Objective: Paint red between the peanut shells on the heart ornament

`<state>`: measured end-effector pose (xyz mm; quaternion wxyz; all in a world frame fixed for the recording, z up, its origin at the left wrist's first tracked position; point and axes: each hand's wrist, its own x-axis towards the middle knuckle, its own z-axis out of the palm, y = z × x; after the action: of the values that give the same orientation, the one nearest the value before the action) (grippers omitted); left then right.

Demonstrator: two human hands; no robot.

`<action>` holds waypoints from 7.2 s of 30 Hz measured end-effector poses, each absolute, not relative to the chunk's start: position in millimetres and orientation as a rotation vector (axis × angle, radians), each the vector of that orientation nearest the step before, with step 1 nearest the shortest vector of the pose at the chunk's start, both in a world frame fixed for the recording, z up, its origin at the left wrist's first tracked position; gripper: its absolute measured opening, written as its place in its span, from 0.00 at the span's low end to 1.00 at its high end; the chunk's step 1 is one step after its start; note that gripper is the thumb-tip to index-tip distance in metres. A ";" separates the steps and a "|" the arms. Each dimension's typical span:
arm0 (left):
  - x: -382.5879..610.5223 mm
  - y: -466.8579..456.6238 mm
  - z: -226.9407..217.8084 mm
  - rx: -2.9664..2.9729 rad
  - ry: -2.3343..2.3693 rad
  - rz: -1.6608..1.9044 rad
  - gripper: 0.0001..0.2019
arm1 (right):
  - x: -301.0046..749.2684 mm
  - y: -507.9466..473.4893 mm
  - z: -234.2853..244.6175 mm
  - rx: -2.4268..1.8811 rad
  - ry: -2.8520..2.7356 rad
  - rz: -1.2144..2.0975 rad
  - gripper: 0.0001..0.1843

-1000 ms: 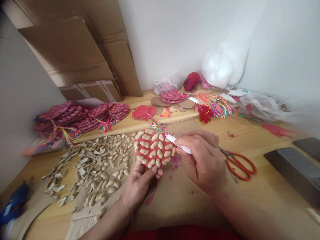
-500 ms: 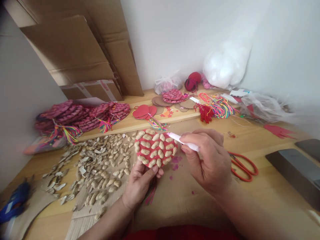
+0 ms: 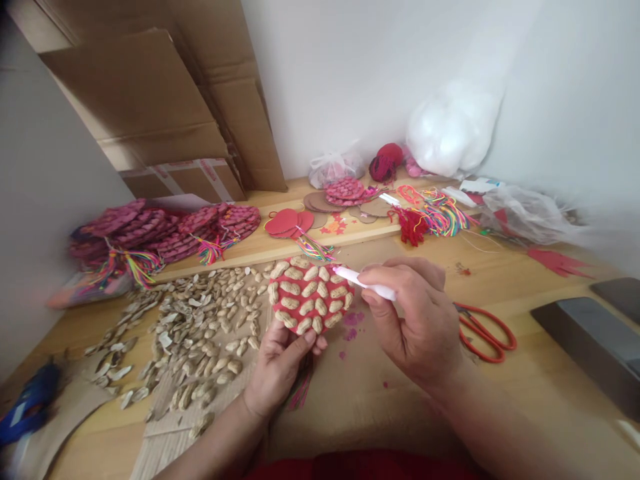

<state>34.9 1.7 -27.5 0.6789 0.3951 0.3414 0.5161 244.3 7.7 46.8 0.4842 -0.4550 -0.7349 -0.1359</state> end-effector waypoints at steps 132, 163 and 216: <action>33.2 6.0 -29.8 0.725 0.725 1.179 0.15 | 249.2 12.6 45.8 -1.140 -1.770 -0.342 0.12; 32.6 7.1 -28.4 0.688 0.703 1.185 0.13 | 255.9 10.1 49.5 -1.197 -1.742 -0.436 0.10; 34.3 7.2 -25.3 0.721 0.674 1.152 0.16 | 251.6 13.2 45.2 -1.099 -1.877 -0.267 0.14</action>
<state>34.3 7.2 -25.3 0.7258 0.3270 0.3056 0.5225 251.6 13.2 45.2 0.4574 -0.4459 -0.7617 -0.1082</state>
